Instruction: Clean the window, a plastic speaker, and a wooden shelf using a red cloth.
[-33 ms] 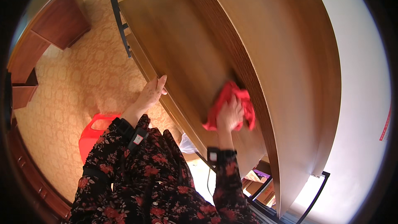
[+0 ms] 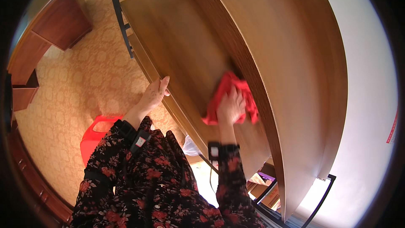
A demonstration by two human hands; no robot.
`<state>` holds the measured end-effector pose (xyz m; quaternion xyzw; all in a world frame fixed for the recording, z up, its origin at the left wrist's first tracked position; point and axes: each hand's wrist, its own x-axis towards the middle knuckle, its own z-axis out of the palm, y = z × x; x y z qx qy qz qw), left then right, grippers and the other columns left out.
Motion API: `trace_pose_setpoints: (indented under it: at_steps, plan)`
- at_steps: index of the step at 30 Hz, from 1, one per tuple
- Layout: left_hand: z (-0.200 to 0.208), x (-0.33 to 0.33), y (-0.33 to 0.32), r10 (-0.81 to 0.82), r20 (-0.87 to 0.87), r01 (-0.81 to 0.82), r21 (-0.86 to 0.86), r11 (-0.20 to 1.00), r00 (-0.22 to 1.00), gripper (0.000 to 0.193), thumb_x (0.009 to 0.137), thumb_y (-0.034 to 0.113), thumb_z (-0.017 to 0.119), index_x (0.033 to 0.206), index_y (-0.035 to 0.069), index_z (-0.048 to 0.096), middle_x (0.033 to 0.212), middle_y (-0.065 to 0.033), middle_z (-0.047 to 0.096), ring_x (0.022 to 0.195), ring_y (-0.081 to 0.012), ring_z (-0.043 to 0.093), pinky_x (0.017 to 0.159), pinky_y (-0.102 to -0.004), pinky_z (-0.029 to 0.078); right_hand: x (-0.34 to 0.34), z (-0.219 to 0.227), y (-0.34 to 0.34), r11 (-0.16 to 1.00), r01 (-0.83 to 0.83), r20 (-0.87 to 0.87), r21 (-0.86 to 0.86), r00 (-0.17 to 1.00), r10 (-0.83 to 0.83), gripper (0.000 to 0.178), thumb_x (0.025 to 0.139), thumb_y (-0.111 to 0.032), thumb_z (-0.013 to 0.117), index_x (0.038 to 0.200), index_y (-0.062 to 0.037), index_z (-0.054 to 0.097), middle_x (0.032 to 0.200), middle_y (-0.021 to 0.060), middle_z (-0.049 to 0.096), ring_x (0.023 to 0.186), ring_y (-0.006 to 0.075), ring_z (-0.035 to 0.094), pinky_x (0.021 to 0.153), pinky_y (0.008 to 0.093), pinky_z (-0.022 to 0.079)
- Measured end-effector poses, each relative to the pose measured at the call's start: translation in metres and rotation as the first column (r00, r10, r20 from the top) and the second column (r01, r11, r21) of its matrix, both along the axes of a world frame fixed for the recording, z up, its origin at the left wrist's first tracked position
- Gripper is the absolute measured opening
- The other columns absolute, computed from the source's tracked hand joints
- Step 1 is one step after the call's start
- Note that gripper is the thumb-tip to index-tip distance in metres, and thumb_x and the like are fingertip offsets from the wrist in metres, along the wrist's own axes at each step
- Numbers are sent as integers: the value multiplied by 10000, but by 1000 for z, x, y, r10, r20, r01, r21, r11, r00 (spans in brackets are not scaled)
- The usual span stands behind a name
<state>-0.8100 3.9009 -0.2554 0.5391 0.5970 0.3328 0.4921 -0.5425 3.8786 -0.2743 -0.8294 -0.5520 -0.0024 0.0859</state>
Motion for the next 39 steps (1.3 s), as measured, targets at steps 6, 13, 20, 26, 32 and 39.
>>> trace_pose_setpoints:
  at_steps: [6, 13, 20, 26, 32, 39]
  plan:
    - [1, 10, 5, -9, -29, 10, 43, 999, 1000, 678, 923, 607, 345, 885, -46, 519, 679, -158, 573, 617, -268, 610, 614, -368, 488, -78, 46, 129, 964, -233, -42, 126, 970, 240, 435, 895, -325, 497, 1311, -210, 437, 1356, 59, 428, 1234, 323, 374, 964, 527, 324]
    - [-11, -2, 8, -26, -14, 27, 47, 999, 1000, 721, 918, 621, 336, 869, -64, 557, 736, -171, 620, 665, -268, 641, 646, -353, 501, -82, 34, 17, 668, -635, 34, 389, 734, 678, 290, 841, -229, 569, 1126, -180, 593, 1217, 60, 545, 1113, 337, 479, 908, 497, 379]
    - [-1, 10, 4, -13, -77, 11, -24, 1000, 997, 735, 918, 625, 321, 906, -69, 564, 765, -182, 633, 690, -273, 649, 710, -363, 497, 16, 32, -87, 819, -426, -395, 384, 726, 563, 244, 813, -170, 616, 1054, -153, 653, 1152, 65, 590, 1052, 263, 536, 864, 387, 445]
    - [-8, 5, 6, 5, -63, -6, -3, 1000, 998, 747, 919, 623, 316, 1070, -69, 552, 841, -193, 640, 739, -260, 653, 756, -357, 490, 86, 47, -124, 849, 522, -896, 80, -335, 290, 291, 915, -123, 496, 1166, 8, 563, 1111, 87, 593, 1031, 177, 549, 880, 307, 442]
    - [-4, 10, 10, -31, -109, 25, -57, 998, 994, 735, 926, 611, 306, 1093, -59, 558, 843, -180, 644, 726, -244, 653, 753, -339, 483, 123, 18, -157, 891, 292, -670, 349, 742, 19, 410, 920, -152, 506, 1307, -35, 442, 1290, 130, 493, 1190, 228, 472, 983, 333, 369]
    - [6, 18, 6, 5, -65, -10, -89, 996, 998, 772, 907, 651, 298, 1042, -57, 575, 829, -167, 651, 746, -229, 661, 693, -321, 500, 52, 14, -91, 993, -43, -121, -108, 992, 30, 553, 859, -459, 532, 1306, -140, 464, 1443, 168, 299, 1303, 369, 284, 1029, 540, 233]
